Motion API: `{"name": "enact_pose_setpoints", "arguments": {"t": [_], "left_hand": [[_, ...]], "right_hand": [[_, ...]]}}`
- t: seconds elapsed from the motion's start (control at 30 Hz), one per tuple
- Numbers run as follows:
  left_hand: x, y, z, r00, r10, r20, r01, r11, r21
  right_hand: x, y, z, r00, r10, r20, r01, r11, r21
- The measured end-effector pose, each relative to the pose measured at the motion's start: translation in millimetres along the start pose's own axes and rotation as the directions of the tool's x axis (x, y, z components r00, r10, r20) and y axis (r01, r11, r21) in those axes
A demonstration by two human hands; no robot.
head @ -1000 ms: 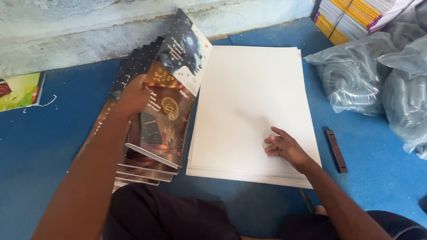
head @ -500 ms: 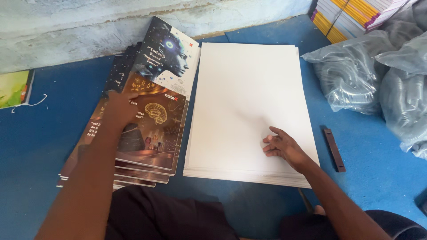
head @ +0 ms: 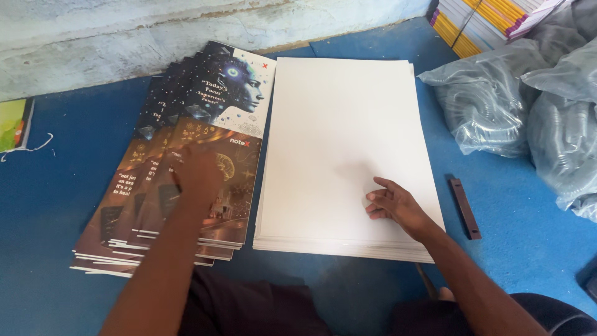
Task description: The person places a printed cover sheet onto a stack of blank pages, folds it over the spine, and presses the fold with a flat tool to crease it. They repeat this process for multiple book units, stacking the finished items to the side.
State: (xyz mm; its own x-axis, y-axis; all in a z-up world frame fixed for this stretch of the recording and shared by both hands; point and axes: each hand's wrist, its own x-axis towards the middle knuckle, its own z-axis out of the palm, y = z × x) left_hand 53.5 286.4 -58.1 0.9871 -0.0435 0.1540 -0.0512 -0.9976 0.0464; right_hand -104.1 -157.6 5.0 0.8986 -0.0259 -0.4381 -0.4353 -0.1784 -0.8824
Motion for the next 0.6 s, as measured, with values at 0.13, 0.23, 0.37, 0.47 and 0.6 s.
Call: {"name": "enact_pose_setpoints", "arguments": {"t": [0.13,0.23,0.37,0.47,0.6], "left_hand": [[-9.6,44.2,-8.0,0.983,0.092,0.158,-0.096,0.995,0.018],[-30.4,73.6,-22.2,0.967,0.158,0.198,-0.105,0.96,-0.258],[-50.8,99.3,-34.4,0.972,0.14,0.189,-0.077,0.948,-0.308],[-58.5,103.1,-34.7,0.979,0.131,0.154,-0.075,0.943,-0.324],[-62.1,101.7,-30.2,0.985,0.129,0.11,-0.087,0.942,-0.325]], "right_hand": [[4.3,2.0,-10.5,0.993,-0.033,-0.111,0.007,0.974,-0.226],[7.3,12.6,-22.4,0.957,-0.123,-0.264,-0.057,0.81,-0.584],[15.1,33.2,-48.9,0.884,-0.187,-0.429,-0.192,0.691,-0.697],[26.7,48.2,-71.7,0.82,-0.234,-0.522,-0.333,0.547,-0.768],[37.3,62.1,-84.1,0.807,-0.042,-0.589,-0.461,0.577,-0.674]]}}
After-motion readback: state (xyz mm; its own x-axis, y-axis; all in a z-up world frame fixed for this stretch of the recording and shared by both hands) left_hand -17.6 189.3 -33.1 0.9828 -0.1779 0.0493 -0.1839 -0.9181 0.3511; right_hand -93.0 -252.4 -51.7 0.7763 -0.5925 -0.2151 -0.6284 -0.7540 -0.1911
